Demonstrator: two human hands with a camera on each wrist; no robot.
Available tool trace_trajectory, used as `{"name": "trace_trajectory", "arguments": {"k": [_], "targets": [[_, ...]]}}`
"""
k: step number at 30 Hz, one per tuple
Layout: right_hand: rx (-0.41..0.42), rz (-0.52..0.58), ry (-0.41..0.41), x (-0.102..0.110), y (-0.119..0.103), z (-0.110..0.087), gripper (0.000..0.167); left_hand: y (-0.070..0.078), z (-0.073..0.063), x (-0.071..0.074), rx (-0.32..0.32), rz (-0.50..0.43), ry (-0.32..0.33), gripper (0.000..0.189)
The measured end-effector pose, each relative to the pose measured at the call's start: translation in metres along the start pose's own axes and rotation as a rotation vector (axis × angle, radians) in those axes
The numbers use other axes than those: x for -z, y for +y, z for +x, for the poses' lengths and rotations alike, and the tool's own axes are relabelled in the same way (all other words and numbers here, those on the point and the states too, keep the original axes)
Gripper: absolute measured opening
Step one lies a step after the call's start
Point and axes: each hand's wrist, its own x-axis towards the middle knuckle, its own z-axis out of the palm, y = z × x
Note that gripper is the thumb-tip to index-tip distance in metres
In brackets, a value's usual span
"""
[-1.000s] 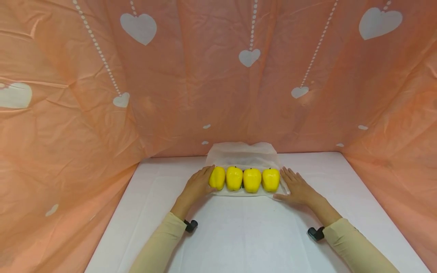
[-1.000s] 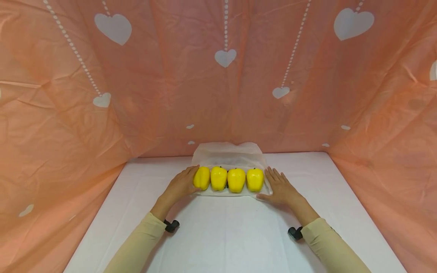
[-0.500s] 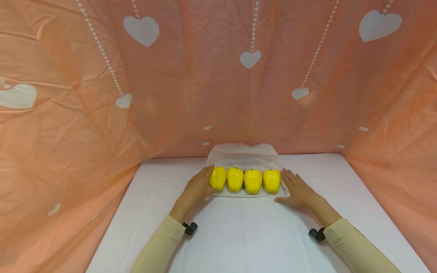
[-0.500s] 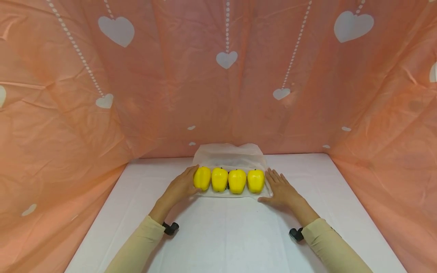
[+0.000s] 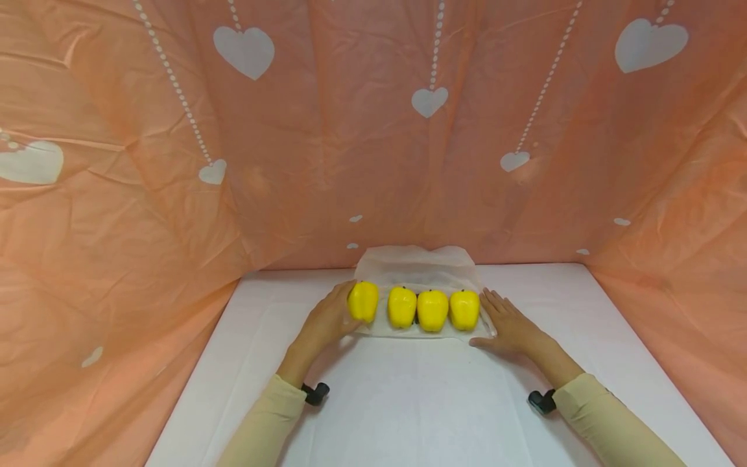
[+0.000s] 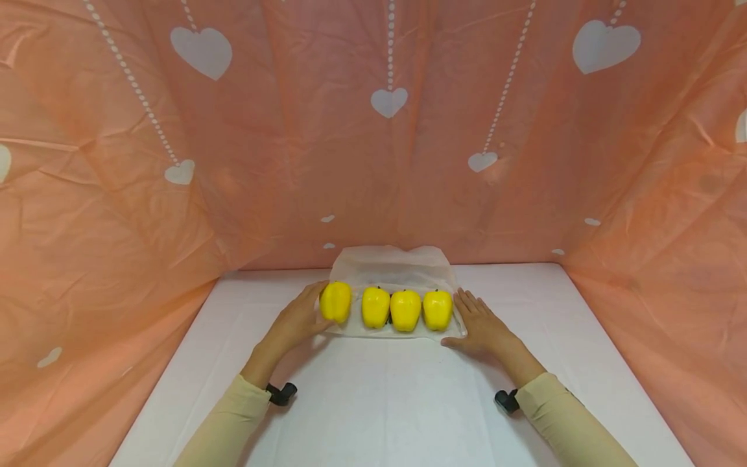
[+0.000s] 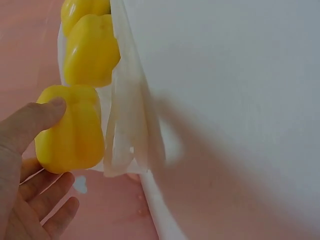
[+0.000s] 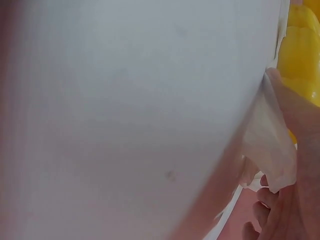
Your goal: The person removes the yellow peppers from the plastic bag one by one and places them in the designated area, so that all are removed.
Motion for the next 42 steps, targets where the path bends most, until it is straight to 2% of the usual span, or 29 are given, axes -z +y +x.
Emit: {"name": "trace_trajectory", "arguments": {"k": [8, 21, 33, 42], "targets": [[-0.016, 0.005, -0.012, 0.002, 0.0, 0.001, 0.114, -0.009, -0.002, 0.01, 0.004, -0.037, 0.035, 0.089], [-0.024, 0.022, -0.028, 0.003, 0.001, 0.0, 0.116, -0.03, -0.012, 0.025, 0.076, -0.068, 0.049, 0.09], [-0.006, 0.027, -0.01, 0.004, 0.003, -0.002, 0.114, -0.05, -0.021, 0.032, 0.049, -0.026, 0.11, 0.089], [-0.024, 0.039, -0.013, 0.004, 0.001, -0.002, 0.113, -0.061, -0.023, 0.032, 0.053, -0.021, 0.097, 0.09]]}}
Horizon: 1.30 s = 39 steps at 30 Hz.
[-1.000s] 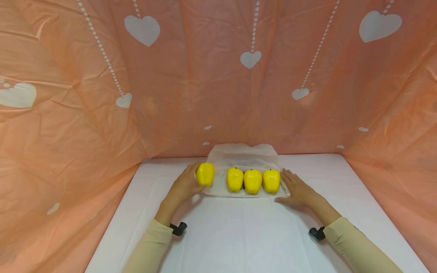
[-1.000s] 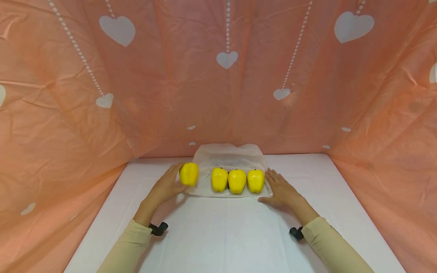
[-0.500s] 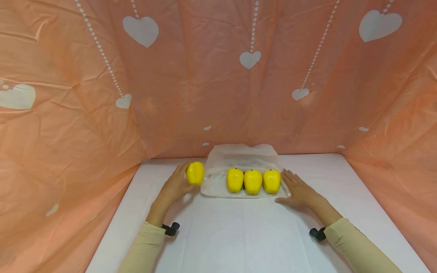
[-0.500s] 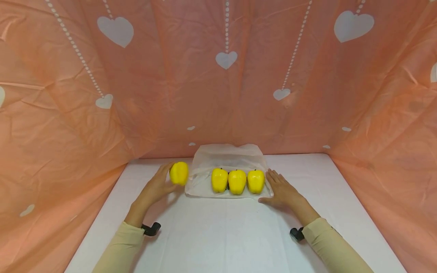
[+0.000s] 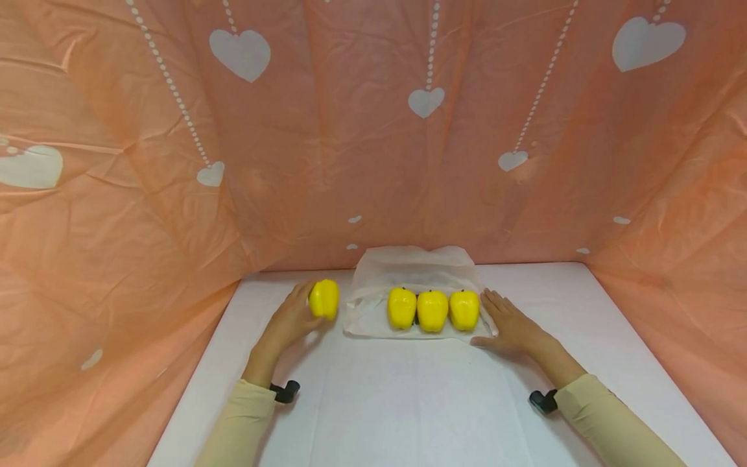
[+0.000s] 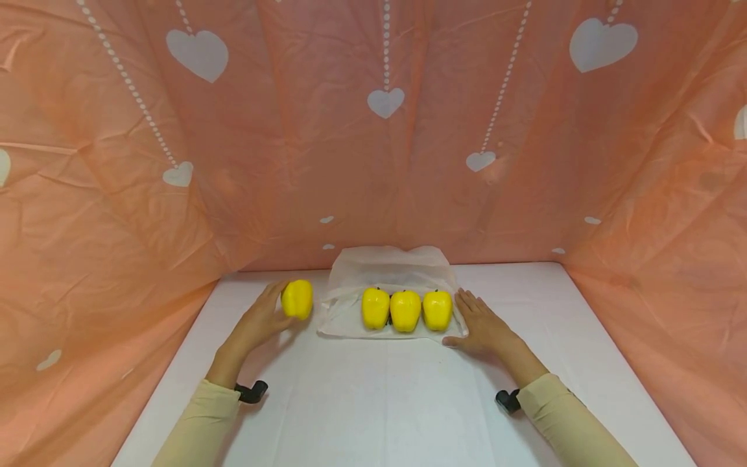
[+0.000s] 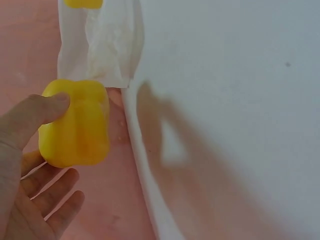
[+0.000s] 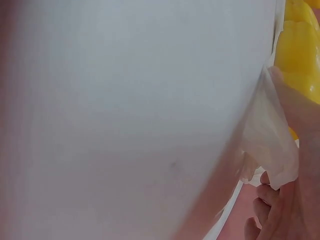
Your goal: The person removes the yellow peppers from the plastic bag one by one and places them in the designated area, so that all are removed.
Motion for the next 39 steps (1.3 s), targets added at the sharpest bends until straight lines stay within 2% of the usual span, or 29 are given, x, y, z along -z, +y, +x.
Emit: {"name": "trace_trajectory", "arguments": {"k": [16, 25, 32, 39], "targets": [[-0.04, 0.01, -0.026, -0.003, -0.002, 0.0, 0.114, -0.018, -0.001, -0.014, -0.018, 0.014, -0.074, 0.091], [-0.037, -0.004, -0.028, -0.003, -0.001, -0.001, 0.115, -0.015, 0.0, -0.013, -0.028, -0.013, -0.093, 0.088], [-0.048, -0.007, -0.041, -0.002, 0.0, 0.002, 0.115, -0.016, 0.001, -0.014, -0.054, 0.001, -0.09, 0.089], [-0.04, -0.019, -0.039, -0.001, 0.002, 0.003, 0.117, -0.016, 0.002, -0.015, -0.026, -0.044, -0.114, 0.091]]}}
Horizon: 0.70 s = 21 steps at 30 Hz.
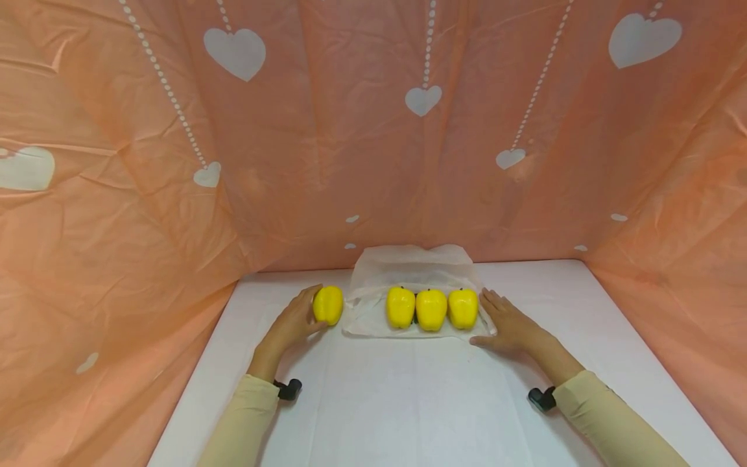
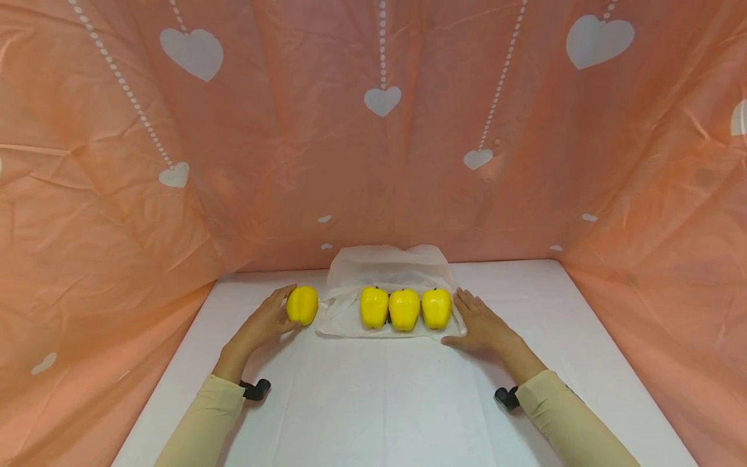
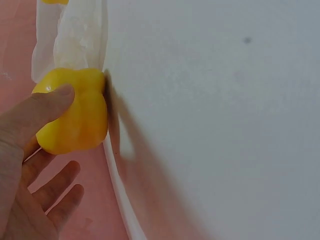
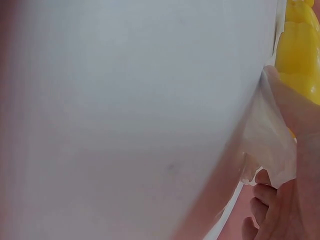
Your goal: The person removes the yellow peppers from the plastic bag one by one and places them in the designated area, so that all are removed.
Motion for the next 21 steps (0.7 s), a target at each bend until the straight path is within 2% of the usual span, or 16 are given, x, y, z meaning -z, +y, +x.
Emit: {"name": "trace_trajectory", "arguments": {"k": [14, 21], "targets": [[0.043, -0.001, 0.038, 0.0009, -0.0022, -0.0022, 0.117, -0.0005, -0.0017, 0.0002, 0.014, 0.003, -0.007, 0.093], [0.048, 0.011, 0.043, 0.0008, -0.0019, -0.0035, 0.117, 0.0004, -0.0028, 0.0011, -0.006, 0.012, 0.004, 0.091]]}}
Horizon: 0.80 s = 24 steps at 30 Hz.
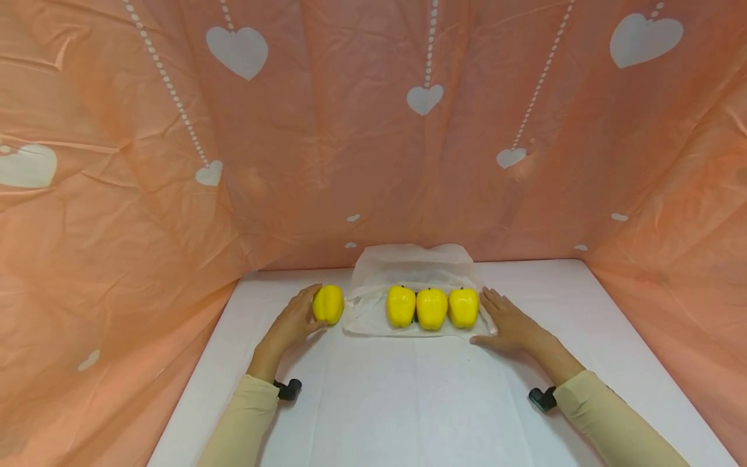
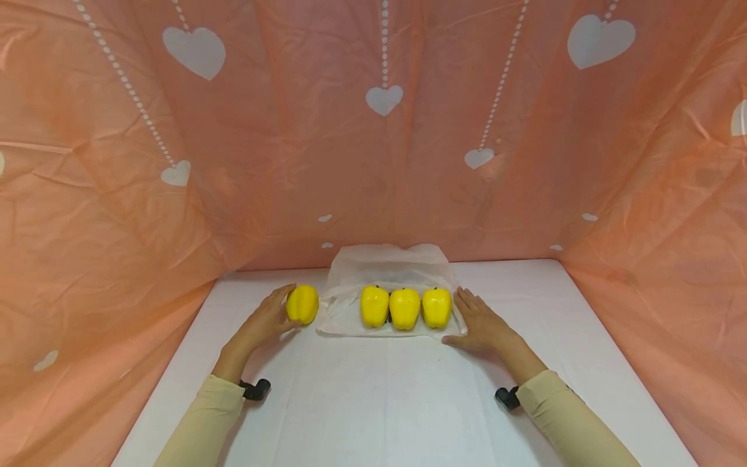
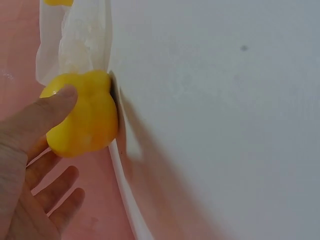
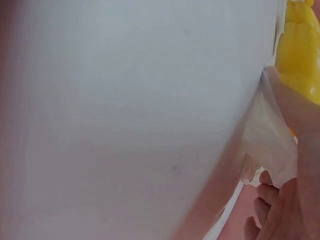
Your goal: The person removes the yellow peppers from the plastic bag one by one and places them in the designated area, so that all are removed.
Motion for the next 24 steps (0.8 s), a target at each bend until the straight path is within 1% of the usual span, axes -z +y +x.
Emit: {"name": "trace_trajectory", "arguments": {"k": [7, 12, 16, 20, 24], "targets": [[-0.045, 0.009, -0.02, -0.002, 0.002, -0.001, 0.116, 0.005, 0.003, -0.002, -0.018, 0.007, 0.031, 0.092], [-0.018, -0.002, -0.004, -0.003, 0.004, -0.001, 0.112, 0.015, 0.007, -0.003, -0.035, 0.013, 0.055, 0.091], [0.001, 0.0, 0.009, -0.001, 0.004, -0.002, 0.109, 0.028, 0.009, -0.002, -0.069, 0.021, 0.064, 0.087], [-0.004, 0.011, 0.007, -0.001, 0.003, -0.003, 0.109, 0.038, 0.012, -0.004, -0.086, 0.032, 0.056, 0.087], [-0.014, 0.01, -0.003, -0.001, 0.004, -0.003, 0.11, 0.046, 0.014, -0.009, -0.07, 0.007, 0.033, 0.088]]}}
